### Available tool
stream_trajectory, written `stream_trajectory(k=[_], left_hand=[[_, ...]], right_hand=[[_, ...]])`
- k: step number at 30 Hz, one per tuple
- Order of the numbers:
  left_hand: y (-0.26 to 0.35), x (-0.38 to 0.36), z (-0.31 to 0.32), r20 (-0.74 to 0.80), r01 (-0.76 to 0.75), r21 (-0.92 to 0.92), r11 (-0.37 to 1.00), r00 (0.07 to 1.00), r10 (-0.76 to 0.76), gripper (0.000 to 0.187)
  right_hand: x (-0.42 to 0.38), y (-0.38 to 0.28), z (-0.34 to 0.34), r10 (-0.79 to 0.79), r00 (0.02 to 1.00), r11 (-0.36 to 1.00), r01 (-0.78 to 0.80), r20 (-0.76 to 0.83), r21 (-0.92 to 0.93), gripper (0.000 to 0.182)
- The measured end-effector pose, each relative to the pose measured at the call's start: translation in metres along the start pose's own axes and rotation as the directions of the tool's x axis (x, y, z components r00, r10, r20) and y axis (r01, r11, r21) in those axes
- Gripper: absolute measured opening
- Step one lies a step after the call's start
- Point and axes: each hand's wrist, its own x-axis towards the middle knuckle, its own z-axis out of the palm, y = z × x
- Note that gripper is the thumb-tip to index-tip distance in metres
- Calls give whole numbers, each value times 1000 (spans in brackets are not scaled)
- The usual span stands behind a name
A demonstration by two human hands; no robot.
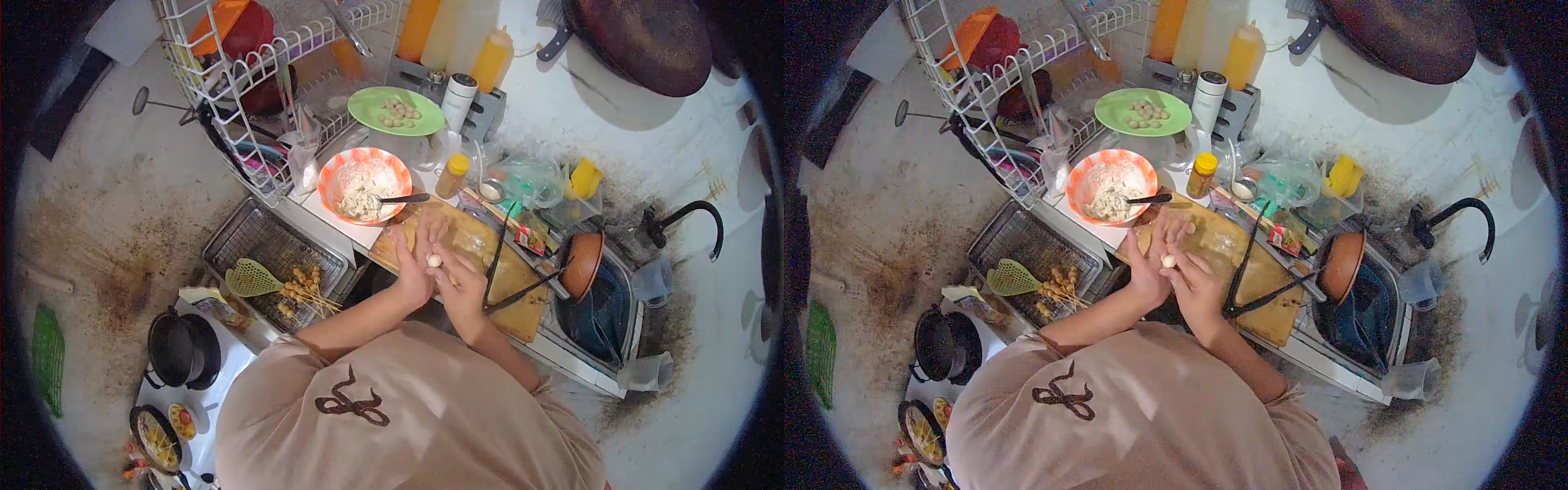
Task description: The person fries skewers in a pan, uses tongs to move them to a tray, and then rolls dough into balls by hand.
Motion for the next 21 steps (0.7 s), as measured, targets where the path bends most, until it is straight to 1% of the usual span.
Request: stream_trajectory(k=[1,2,3,4,5,6,7,8,9,11,12,13,14,16,17,18,19,20,21], left_hand=[[-4,1,-1,-4,-51,100,994,999,52,86],[-6,3,-2,39,-141,214,966,990,136,86],[-9,5,-2,91,-231,319,919,973,213,86],[-10,8,-3,151,-319,414,853,948,282,86],[-11,12,-4,152,-347,441,828,938,312,87],[-9,18,-6,155,-374,468,801,927,343,88],[-6,21,-4,154,-387,467,795,921,358,90],[-2,23,-2,152,-399,467,789,915,373,91],[9,23,7,148,-400,437,805,915,375,92],[22,24,7,180,-392,417,820,920,348,94],[30,23,-1,213,-381,423,822,924,319,95],[36,23,-8,244,-371,429,824,925,289,95],[39,20,-13,255,-389,429,815,918,304,91],[52,11,-21,292,-370,460,807,921,256,91],[55,5,-25,309,-361,474,803,922,232,91],[53,1,-31,252,-347,460,817,934,254,85],[54,-4,-37,248,-323,466,824,941,228,84],[55,-10,-43,244,-300,471,830,948,204,83],[57,-14,-49,240,-278,476,834,954,180,83]], right_hand=[[-2,7,5,73,997,994,-70,-35,84,34],[-4,13,9,149,987,976,-136,-64,170,33],[-4,15,11,275,958,921,-240,-77,308,31],[-1,17,14,398,915,835,-328,-72,442,29],[1,20,16,511,858,722,-398,-49,565,28],[4,27,15,572,820,544,-398,21,738,26],[7,37,10,612,784,331,-375,105,866,24],[9,48,5,629,752,97,-327,197,940,23],[13,60,-1,618,767,218,-377,172,900,21],[20,91,-14,585,800,446,-452,131,773,19],[22,113,-23,512,856,675,-450,68,585,20],[23,136,-33,421,907,846,-406,34,345,20],[26,148,-37,321,947,944,-322,31,75,21],[38,138,-42,271,961,950,-257,62,-176,23],[42,135,-43,250,965,930,-214,85,-299,24],[42,137,-41,115,988,911,-64,101,-408,23],[43,140,-38,-23,991,857,89,134,-507,22],[44,142,-35,-157,970,772,237,184,-591,22],[43,140,-33,-82,973,728,207,216,-654,23]])
